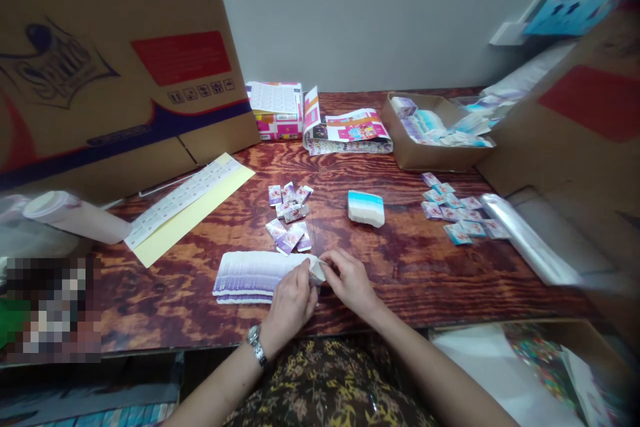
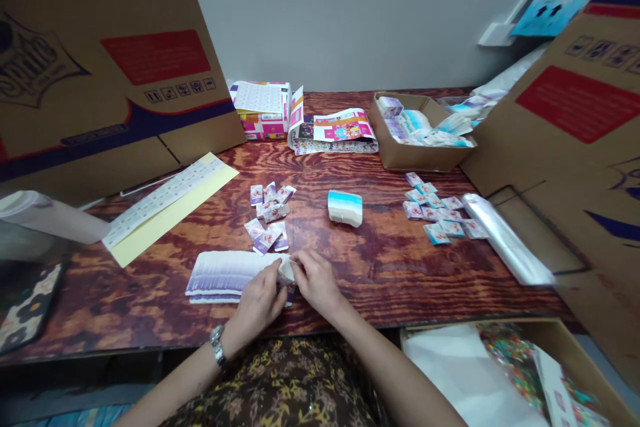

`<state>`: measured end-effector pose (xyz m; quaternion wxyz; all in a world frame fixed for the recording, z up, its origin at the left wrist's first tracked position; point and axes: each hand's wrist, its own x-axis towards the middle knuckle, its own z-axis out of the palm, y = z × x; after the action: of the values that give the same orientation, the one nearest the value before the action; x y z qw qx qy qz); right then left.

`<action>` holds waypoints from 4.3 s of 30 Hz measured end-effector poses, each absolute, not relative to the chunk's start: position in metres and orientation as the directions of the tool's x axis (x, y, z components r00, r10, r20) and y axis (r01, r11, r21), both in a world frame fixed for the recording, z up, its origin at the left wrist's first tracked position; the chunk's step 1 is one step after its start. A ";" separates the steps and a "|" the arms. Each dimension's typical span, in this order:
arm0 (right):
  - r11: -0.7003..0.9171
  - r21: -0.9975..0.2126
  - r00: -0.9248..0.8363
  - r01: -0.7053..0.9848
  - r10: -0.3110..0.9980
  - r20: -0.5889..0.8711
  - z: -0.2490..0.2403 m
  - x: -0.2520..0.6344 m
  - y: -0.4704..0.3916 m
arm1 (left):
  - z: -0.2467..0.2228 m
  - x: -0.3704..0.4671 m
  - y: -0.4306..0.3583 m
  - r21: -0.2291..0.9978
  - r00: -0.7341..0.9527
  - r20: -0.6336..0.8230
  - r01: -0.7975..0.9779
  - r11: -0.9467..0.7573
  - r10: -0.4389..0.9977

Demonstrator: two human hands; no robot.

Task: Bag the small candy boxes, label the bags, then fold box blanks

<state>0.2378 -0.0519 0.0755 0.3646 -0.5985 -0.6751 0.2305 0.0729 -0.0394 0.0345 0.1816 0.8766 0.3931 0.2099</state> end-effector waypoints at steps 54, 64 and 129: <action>0.103 -0.746 -0.085 0.658 0.994 0.062 0.036 0.252 -0.047 | 0.033 0.063 -0.044 0.283 0.655 0.198 0.674 -0.682 0.729; 0.110 -0.789 -0.019 0.605 0.992 0.124 0.069 0.242 -0.052 | 0.033 0.067 -0.039 0.541 0.556 0.217 0.616 -0.573 0.802; 0.042 -0.853 -0.086 0.520 0.996 -0.004 0.047 0.244 -0.050 | 0.038 0.059 -0.043 0.281 0.633 0.234 0.682 -0.675 0.738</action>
<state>0.2439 -0.0502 0.0468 0.3292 -0.5903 -0.6422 0.3616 0.0587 -0.0434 0.0382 0.0834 0.8998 0.3945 0.1664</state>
